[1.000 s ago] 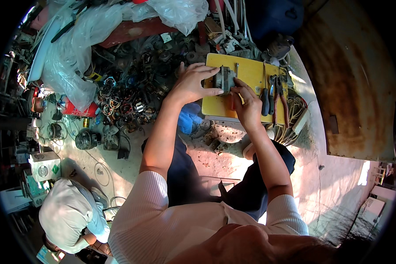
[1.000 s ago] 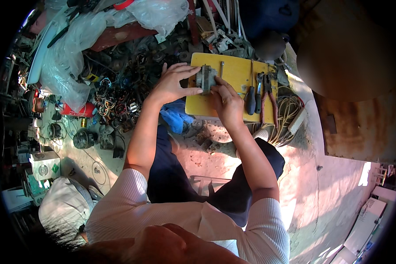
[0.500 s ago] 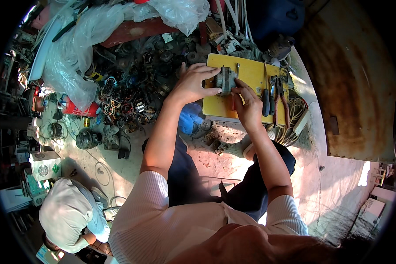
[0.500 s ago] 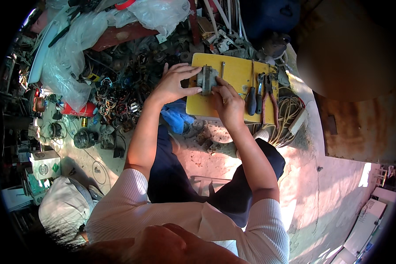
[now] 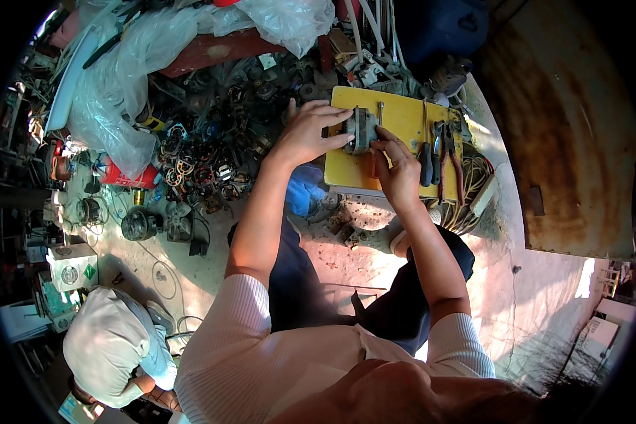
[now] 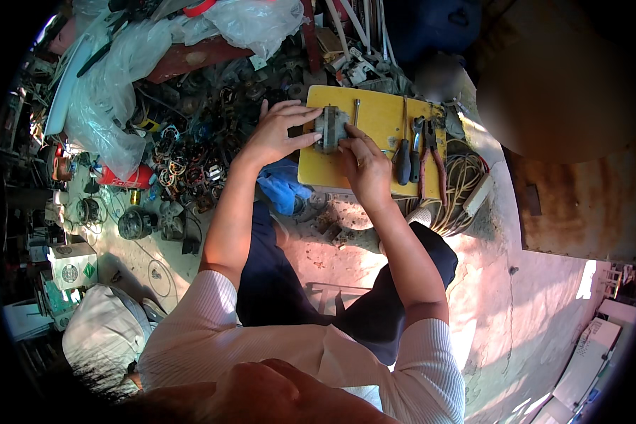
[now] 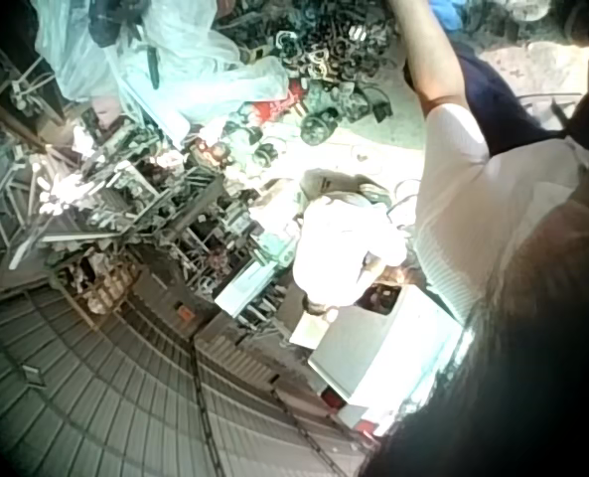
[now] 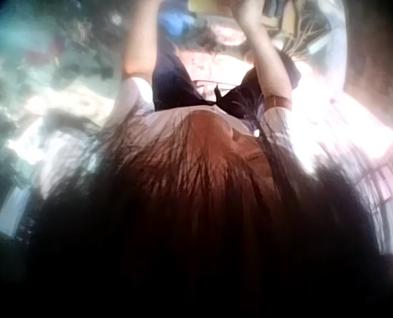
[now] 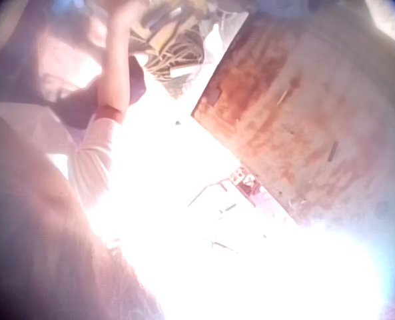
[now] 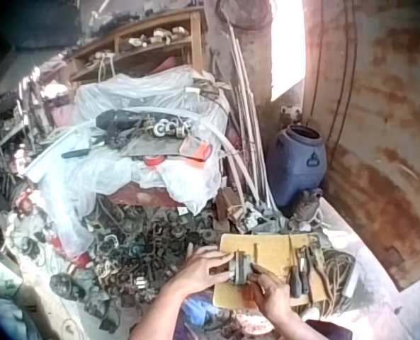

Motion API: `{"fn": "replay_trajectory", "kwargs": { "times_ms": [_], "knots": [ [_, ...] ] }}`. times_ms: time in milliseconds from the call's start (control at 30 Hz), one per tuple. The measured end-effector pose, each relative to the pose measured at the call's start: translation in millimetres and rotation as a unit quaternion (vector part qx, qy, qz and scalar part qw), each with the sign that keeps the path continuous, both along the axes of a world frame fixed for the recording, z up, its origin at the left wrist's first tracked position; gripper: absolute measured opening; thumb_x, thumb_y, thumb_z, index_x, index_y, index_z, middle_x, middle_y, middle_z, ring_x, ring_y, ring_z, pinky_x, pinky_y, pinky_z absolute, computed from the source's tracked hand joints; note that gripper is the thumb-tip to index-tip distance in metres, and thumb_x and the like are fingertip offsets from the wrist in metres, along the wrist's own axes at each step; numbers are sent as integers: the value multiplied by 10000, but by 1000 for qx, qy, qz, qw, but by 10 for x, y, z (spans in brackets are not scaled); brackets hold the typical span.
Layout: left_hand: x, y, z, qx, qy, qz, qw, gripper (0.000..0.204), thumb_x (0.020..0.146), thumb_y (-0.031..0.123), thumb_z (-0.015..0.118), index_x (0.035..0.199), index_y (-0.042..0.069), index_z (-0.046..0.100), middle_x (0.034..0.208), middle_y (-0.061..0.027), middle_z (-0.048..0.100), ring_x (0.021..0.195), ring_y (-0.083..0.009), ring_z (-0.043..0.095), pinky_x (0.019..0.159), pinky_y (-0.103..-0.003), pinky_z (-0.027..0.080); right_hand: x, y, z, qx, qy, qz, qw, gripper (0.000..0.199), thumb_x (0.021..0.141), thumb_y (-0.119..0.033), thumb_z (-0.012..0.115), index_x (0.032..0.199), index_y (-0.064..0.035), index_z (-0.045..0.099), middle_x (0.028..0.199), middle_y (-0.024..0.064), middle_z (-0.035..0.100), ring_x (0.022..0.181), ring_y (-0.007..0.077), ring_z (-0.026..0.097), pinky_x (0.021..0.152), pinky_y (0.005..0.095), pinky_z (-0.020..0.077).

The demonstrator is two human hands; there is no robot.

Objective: The person uses a screwdriver to loosen and remove screws from a small metal motor assembly held on a yellow board.

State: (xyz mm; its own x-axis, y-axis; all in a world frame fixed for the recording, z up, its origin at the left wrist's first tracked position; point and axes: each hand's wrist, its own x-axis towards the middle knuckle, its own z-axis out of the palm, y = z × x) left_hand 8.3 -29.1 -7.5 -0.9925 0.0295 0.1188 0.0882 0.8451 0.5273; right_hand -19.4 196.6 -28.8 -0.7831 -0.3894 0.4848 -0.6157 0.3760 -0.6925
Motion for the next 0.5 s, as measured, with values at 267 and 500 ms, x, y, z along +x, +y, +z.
{"fn": "replay_trajectory", "kwargs": {
  "times_ms": [267,500],
  "knots": [
    [15,6,-37,18,20,0,1000,693,754,529,778,1359,220,640,1378,-9,615,1383,-251,423,1189,-647,71,4,2,9,3,1,1,1000,135,850,28,700,981,-8,705,1230,167,688,1069,317,699,876,355,548],
    [43,55,75,-14,-1,-3,1000,658,798,499,772,1372,210,633,1405,-34,593,1404,-236,401,1206,-593,75,9,10,6,-1,-8,-1,1000,130,860,25,696,985,-7,704,1236,168,684,1077,316,697,882,352,546]
  ]
}}
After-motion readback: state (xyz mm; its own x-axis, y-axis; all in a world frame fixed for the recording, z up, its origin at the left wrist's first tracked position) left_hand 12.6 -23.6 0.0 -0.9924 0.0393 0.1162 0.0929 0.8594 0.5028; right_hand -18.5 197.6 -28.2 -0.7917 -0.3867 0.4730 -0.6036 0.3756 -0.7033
